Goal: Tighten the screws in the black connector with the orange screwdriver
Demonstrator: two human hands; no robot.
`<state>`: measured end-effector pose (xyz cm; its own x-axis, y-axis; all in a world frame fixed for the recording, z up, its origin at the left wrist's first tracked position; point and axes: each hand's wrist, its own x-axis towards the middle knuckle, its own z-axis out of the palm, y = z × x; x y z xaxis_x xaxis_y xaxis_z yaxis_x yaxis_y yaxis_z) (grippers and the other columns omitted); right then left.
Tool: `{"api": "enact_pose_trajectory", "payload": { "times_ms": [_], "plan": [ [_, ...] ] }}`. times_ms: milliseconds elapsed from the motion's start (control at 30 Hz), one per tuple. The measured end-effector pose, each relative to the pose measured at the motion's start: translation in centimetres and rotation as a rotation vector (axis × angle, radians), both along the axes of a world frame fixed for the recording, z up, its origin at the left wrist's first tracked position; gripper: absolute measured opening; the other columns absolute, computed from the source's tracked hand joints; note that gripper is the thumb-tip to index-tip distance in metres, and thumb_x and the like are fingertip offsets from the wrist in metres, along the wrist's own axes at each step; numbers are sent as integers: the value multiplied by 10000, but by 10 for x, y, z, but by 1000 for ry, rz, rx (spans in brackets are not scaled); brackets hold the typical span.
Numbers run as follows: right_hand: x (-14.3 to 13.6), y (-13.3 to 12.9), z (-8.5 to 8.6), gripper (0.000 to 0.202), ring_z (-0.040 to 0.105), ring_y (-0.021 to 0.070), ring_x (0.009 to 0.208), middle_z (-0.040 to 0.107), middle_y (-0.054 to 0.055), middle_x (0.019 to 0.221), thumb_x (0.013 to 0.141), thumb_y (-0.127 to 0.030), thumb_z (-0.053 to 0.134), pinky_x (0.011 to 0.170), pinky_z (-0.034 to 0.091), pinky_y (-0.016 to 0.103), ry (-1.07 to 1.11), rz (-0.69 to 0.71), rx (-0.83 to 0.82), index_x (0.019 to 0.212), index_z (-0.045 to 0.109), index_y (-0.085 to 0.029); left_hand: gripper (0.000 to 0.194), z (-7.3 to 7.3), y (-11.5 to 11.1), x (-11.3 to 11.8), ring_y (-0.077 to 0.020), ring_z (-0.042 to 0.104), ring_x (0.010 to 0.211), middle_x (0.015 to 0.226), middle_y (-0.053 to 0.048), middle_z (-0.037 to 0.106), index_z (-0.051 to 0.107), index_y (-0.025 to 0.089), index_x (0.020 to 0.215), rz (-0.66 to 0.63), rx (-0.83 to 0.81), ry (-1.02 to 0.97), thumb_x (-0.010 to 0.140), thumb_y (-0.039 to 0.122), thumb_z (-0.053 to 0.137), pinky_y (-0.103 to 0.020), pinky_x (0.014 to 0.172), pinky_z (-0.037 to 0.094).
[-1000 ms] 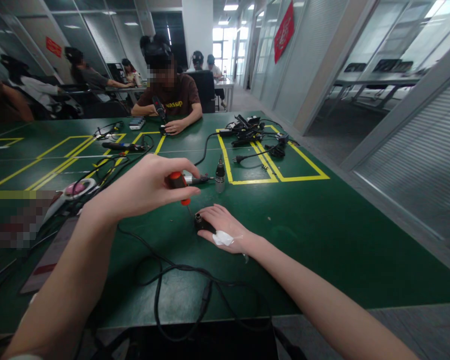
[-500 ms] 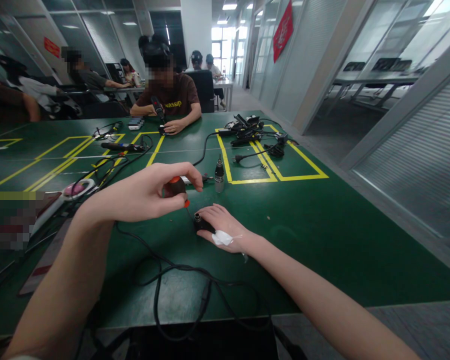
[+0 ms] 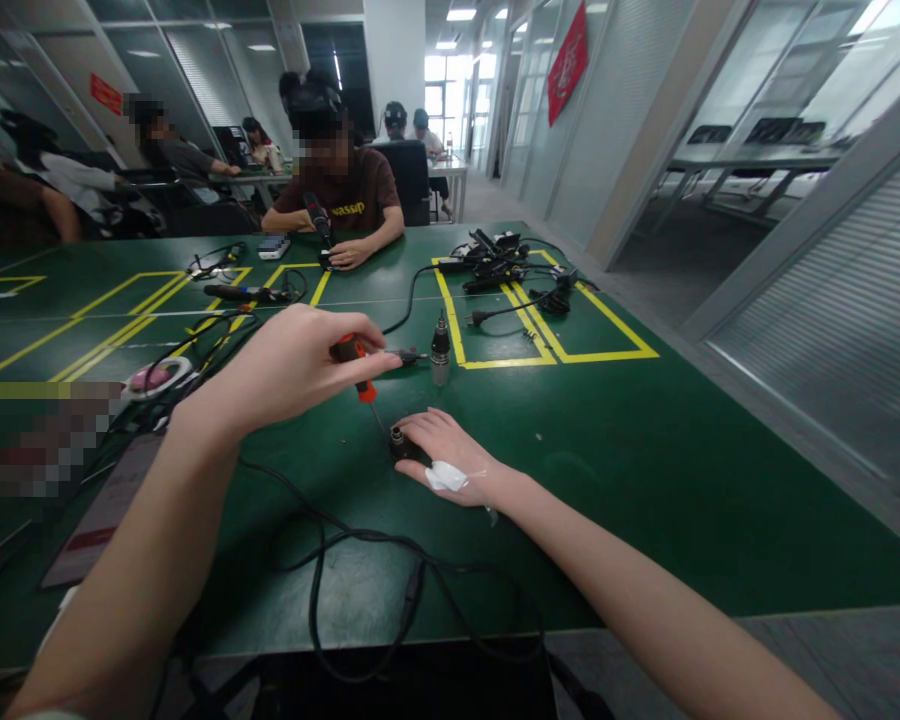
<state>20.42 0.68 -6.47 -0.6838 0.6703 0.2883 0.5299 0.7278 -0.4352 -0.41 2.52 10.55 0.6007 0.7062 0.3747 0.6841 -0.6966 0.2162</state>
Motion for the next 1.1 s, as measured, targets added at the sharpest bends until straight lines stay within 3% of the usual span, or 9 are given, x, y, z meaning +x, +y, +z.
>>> {"api": "enact_pose_trajectory", "payload": {
  "times_ms": [67,167,367,500,633,733,800,967,1100],
  "plan": [
    [0,0,0,291,604,320,1313,678,178,1338,1015,-350,590,1200,368,610,-1,-2,1,1239,596,-164,191,-1,0,2,-142,653,697,889,-48,765,730,175,1024,-150,-91,-91,944,313,625,-247,653,439],
    [0,0,0,282,604,315,1314,679,174,1337,1012,-345,595,1195,372,608,5,-3,12,1238,599,-176,154,0,-3,5,-115,640,692,876,-26,744,709,163,982,-267,-188,-147,940,232,578,-224,661,458],
    [0,-1,0,281,611,307,1304,683,162,1335,1005,-339,611,1192,379,597,17,-3,20,1239,605,-183,227,14,-13,-4,-98,587,682,942,-6,712,663,181,1003,-289,-339,-70,804,120,572,-210,628,460],
    [0,0,0,304,608,314,1308,671,180,1352,1006,-345,605,1195,372,608,4,-8,8,1253,609,-167,181,14,-12,-7,-94,585,635,895,-8,714,663,178,1045,-297,-410,-74,898,199,561,-214,606,447],
    [0,0,-1,309,607,309,1308,682,167,1330,1007,-367,603,1187,389,597,14,-7,14,1251,624,-178,169,5,-8,-1,-106,540,570,659,23,643,716,179,917,-209,-196,-53,889,342,682,-240,594,383],
    [0,1,-2,295,611,308,1305,688,159,1327,1003,-375,606,1189,388,599,18,-10,11,1232,632,-192,400,-1,-3,3,-124,491,528,533,9,555,653,168,655,-33,47,23,884,495,692,-274,588,335],
    [0,1,-3,298,611,310,1307,686,166,1332,1002,-372,608,1193,383,602,14,-12,7,1232,629,-184,410,-4,-1,5,-144,528,557,569,-15,600,672,165,676,3,105,27,894,512,679,-282,604,354],
    [0,1,-4,306,606,312,1315,677,175,1347,1005,-357,609,1199,372,601,5,-15,10,1246,614,-169,161,-7,0,9,-138,664,748,962,-53,767,726,176,1030,-240,-8,-146,947,238,602,-248,693,455],
    [0,0,-3,301,598,306,1322,676,161,1349,1008,-359,601,1197,369,598,13,-8,11,1258,614,-193,101,-1,-5,7,-112,625,675,787,-6,719,701,164,888,-286,-155,-140,913,208,613,-219,641,452]
  ]
}}
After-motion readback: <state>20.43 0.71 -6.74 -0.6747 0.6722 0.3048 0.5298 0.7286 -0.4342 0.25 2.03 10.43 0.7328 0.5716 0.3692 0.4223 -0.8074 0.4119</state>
